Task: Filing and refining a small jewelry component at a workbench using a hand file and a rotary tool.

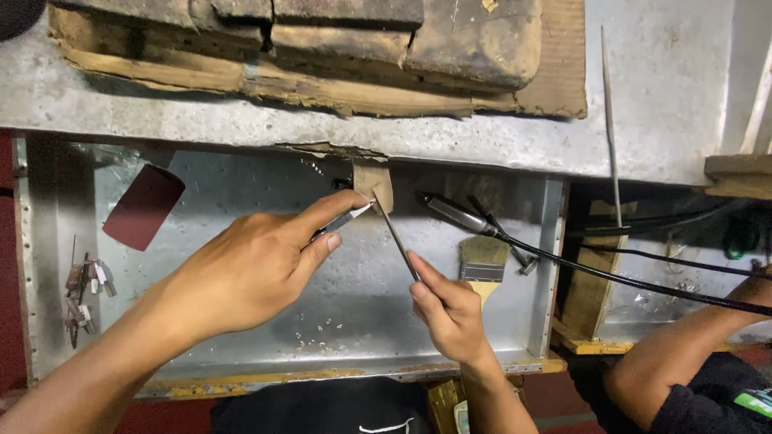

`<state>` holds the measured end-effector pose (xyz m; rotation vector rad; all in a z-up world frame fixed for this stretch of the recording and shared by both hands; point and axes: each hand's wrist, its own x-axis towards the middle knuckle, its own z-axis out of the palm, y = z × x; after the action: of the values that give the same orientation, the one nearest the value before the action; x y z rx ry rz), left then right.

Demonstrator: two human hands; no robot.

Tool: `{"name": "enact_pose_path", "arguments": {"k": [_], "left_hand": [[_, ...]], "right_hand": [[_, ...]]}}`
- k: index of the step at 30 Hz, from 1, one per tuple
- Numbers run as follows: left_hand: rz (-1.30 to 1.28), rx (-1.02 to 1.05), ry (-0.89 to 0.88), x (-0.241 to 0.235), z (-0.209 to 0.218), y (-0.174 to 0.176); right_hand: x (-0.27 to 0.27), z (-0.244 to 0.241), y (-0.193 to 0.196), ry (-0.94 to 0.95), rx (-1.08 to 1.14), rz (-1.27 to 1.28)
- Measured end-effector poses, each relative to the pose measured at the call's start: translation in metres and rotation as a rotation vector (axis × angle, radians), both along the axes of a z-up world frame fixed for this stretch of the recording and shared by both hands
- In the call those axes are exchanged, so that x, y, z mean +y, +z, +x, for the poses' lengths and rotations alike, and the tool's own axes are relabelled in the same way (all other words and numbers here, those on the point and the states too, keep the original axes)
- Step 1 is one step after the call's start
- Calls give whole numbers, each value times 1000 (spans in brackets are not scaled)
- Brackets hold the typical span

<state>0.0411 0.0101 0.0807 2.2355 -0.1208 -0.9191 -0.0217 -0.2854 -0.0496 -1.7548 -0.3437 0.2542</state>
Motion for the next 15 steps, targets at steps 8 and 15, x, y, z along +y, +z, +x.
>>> {"name": "enact_pose_path", "arguments": {"k": [8, 15], "left_hand": [[4, -45, -3, 1, -1, -3], [24, -68, 12, -4, -7, -6]], "right_hand": [[0, 17, 13, 54, -40, -30], [0, 3, -1, 47, 65, 122]]}}
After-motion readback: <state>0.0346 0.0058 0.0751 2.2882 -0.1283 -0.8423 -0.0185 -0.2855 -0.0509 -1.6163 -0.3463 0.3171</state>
